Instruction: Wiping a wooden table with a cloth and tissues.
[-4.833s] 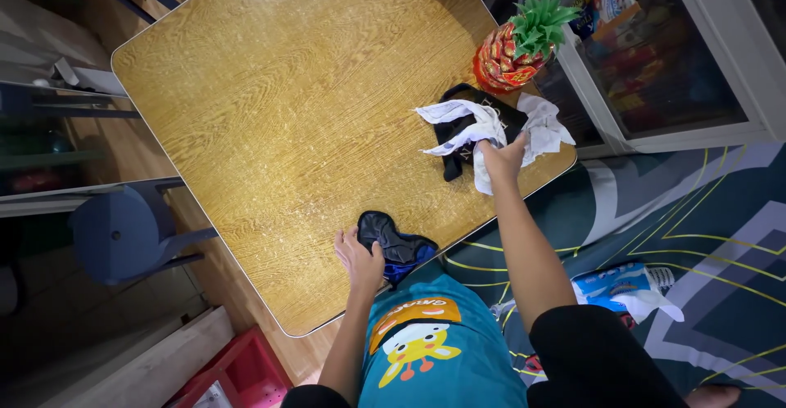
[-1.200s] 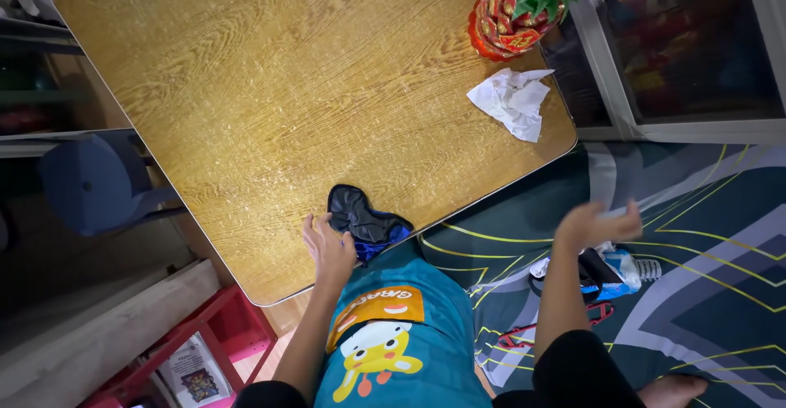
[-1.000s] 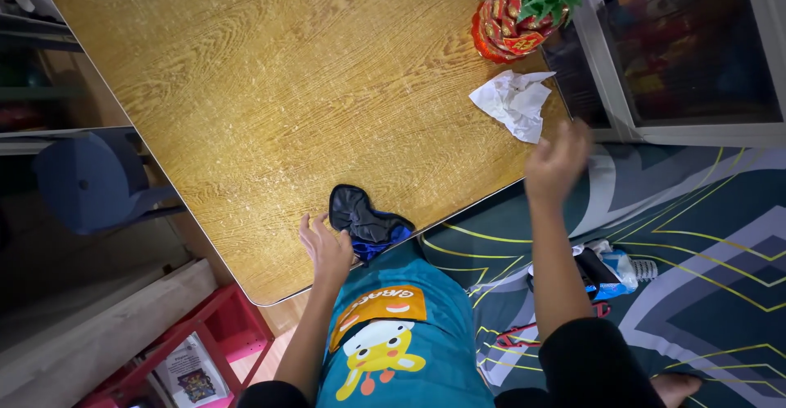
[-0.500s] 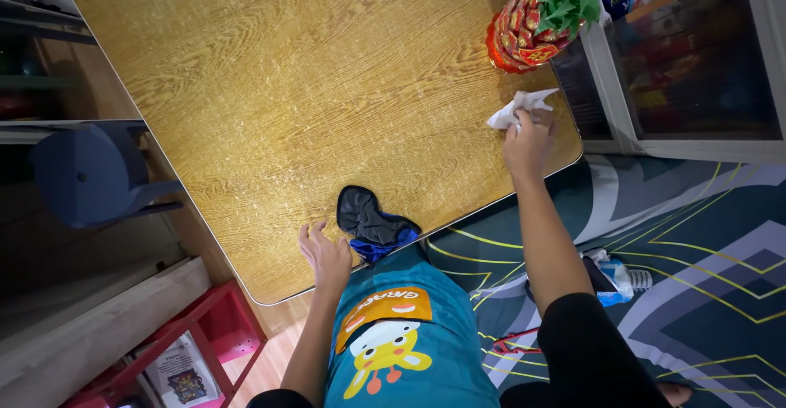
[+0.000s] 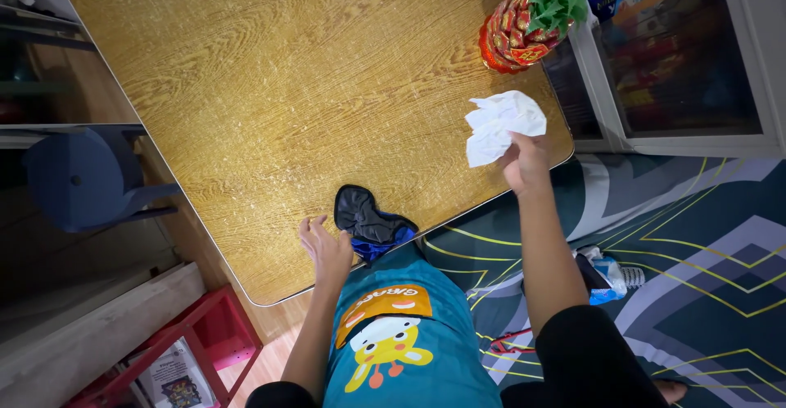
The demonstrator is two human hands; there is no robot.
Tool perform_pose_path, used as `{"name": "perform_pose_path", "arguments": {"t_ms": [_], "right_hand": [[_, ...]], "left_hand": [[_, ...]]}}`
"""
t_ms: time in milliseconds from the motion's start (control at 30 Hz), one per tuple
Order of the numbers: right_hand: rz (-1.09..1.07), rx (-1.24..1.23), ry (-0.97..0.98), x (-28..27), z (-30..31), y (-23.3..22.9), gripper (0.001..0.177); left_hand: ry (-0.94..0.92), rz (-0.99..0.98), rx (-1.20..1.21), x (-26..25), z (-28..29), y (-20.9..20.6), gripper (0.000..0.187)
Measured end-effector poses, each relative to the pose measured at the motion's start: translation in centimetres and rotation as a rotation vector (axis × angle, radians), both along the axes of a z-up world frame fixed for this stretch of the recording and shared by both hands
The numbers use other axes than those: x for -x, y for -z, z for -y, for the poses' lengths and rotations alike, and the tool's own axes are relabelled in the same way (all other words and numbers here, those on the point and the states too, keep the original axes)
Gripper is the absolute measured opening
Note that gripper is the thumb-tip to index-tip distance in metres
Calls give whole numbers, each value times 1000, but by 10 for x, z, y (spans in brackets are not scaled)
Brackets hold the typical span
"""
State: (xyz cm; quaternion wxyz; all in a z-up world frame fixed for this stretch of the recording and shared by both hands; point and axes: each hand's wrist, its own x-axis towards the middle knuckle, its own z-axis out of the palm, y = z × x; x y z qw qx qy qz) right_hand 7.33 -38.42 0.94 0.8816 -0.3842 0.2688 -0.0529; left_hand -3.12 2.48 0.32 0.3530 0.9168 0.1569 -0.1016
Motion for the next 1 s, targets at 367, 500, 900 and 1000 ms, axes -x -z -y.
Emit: {"name": "perform_pose_path", "arguments": {"t_ms": [367, 500, 900, 1000], "right_hand": [[-44, -148, -392, 31, -169, -16, 55], [-87, -4, -610, 56, -232, -14, 28], [88, 1057, -846, 88, -283, -38, 24], [192, 1100, -856, 87, -288, -45, 22]], "left_hand": [[-242, -148, 1113, -25, 27, -21, 62], [-332, -117, 1403, -22, 22, -18, 58], [-471, -145, 1190, 27, -30, 10, 37], [-417, -147, 1009, 32, -32, 18, 31]]}}
